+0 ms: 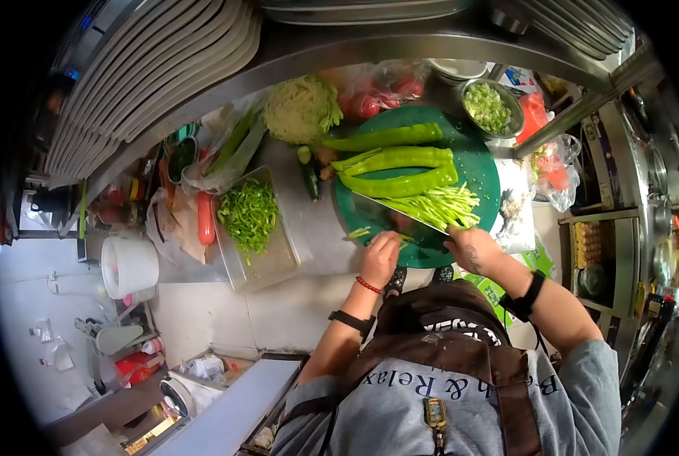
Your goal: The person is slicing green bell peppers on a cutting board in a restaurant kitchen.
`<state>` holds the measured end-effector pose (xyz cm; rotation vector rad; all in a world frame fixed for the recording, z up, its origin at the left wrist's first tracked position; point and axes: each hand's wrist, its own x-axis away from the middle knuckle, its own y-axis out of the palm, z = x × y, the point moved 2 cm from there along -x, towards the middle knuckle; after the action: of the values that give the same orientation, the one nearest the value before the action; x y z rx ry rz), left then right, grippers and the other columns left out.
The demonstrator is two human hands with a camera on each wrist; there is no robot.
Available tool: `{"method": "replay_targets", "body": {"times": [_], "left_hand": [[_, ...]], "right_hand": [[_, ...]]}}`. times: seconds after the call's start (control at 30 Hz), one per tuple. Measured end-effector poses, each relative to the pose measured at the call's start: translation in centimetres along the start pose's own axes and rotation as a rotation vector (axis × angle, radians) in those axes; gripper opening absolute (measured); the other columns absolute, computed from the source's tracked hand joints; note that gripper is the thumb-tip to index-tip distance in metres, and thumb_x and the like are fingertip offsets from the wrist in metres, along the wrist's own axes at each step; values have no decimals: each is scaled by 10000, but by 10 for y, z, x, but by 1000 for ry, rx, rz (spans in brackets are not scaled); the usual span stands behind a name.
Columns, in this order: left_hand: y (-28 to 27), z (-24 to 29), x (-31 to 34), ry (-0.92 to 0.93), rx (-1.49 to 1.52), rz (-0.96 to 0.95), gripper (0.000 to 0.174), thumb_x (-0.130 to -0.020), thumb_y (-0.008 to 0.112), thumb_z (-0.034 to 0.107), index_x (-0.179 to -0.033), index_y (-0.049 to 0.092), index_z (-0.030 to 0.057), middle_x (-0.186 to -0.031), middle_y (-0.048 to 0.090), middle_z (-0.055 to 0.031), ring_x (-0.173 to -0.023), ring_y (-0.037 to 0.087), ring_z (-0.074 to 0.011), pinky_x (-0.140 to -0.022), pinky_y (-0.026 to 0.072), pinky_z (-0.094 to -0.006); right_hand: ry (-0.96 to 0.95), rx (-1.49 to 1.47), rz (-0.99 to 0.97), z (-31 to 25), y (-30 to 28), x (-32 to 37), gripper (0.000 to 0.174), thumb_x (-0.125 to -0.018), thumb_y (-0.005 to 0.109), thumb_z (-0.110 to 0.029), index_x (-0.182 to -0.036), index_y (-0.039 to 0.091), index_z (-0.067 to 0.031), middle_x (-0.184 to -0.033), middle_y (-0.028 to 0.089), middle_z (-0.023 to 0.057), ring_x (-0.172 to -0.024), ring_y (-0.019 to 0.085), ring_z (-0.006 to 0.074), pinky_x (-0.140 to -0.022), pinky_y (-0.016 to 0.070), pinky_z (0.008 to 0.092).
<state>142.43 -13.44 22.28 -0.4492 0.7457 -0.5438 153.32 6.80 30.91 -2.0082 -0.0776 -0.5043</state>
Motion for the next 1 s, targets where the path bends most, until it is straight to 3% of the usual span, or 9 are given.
{"method": "replay_targets", "body": {"times": [0.1, 0.13, 0.2, 0.33, 0.47, 0.57, 0.67, 0.8, 1.0], "left_hand": [[-9, -28, -44, -17, -122, 56, 205, -850, 601, 39, -1037, 663, -17, -1071, 635, -208, -1037, 595, -390, -900, 493, -446], [-18, -31, -71, -139, -138, -104, 340, -842, 656, 108, -1155, 616, -17, -1249, 557, -217, -1184, 512, -393, -987, 442, -459], [-15, -49, -118, -59, -308, -295, 671, -766, 776, 255, -1319, 489, 4, -1383, 438, -222, -1297, 406, -397, -1070, 370, -463], [4, -68, -173, -117, -582, -721, 1145, -517, 902, 487, -1414, 340, 50, -1374, 411, -256, -1323, 368, -412, -1096, 338, -469], [17, -76, -189, -170, -538, -853, 1067, -540, 888, 488, -1373, 398, 36, -1395, 383, -266, -1315, 348, -442, -1085, 332, -484], [21, -77, -188, -123, -522, -840, 985, -534, 907, 417, -1294, 443, -2, -1247, 524, -252, -1200, 492, -405, -1005, 429, -463], [22, -70, -191, -283, -365, -909, 798, -608, 876, 345, -1222, 495, 7, -1122, 617, -239, -1081, 586, -400, -913, 489, -462], [14, -68, -189, -197, -420, -809, 549, -695, 791, 226, -1165, 551, 72, -1020, 670, -207, -967, 639, -388, -832, 516, -474], [-84, -44, -207, -119, -277, -496, 633, -658, 797, 190, -1242, 569, 106, -1023, 677, -167, -947, 648, -361, -815, 528, -450]], "right_hand": [[62, -3, 120, 26, -25, 34, 176, -916, 572, -209, -1004, 556, -57, -710, 638, 225, -678, 630, 433, -632, 506, 515], [42, -61, 190, 35, -34, 49, 168, -904, 584, -179, -1007, 556, -50, -696, 631, 225, -658, 626, 432, -613, 503, 511], [-18, -86, 264, 53, -49, 74, 158, -875, 607, -127, -997, 562, -37, -671, 620, 222, -629, 624, 424, -580, 501, 499], [-100, 76, 186, 57, -54, 100, 123, -840, 629, -102, -945, 602, -42, -630, 616, 176, -574, 622, 386, -545, 511, 461], [-141, 147, -74, 40, -27, 90, 240, -857, 580, -196, -1074, 587, -95, -609, 610, 158, -562, 628, 362, -516, 504, 456], [-134, 166, -211, 22, -4, 65, 260, -852, 537, -186, -1088, 580, -87, -647, 638, 149, -602, 643, 366, -543, 510, 470], [-190, 41, -139, 2, -2, 41, 211, -859, 541, -185, -1038, 583, -81, -685, 646, 169, -650, 647, 381, -587, 514, 480], [-219, -17, -110, 1, 2, 14, 164, -888, 546, -207, -983, 582, -78, -698, 645, 185, -679, 647, 390, -619, 518, 491], [-139, -108, -51, 49, -7, -1, 203, -894, 603, -245, -987, 605, -64, -761, 657, 205, -739, 643, 408, -677, 520, 481]]}}
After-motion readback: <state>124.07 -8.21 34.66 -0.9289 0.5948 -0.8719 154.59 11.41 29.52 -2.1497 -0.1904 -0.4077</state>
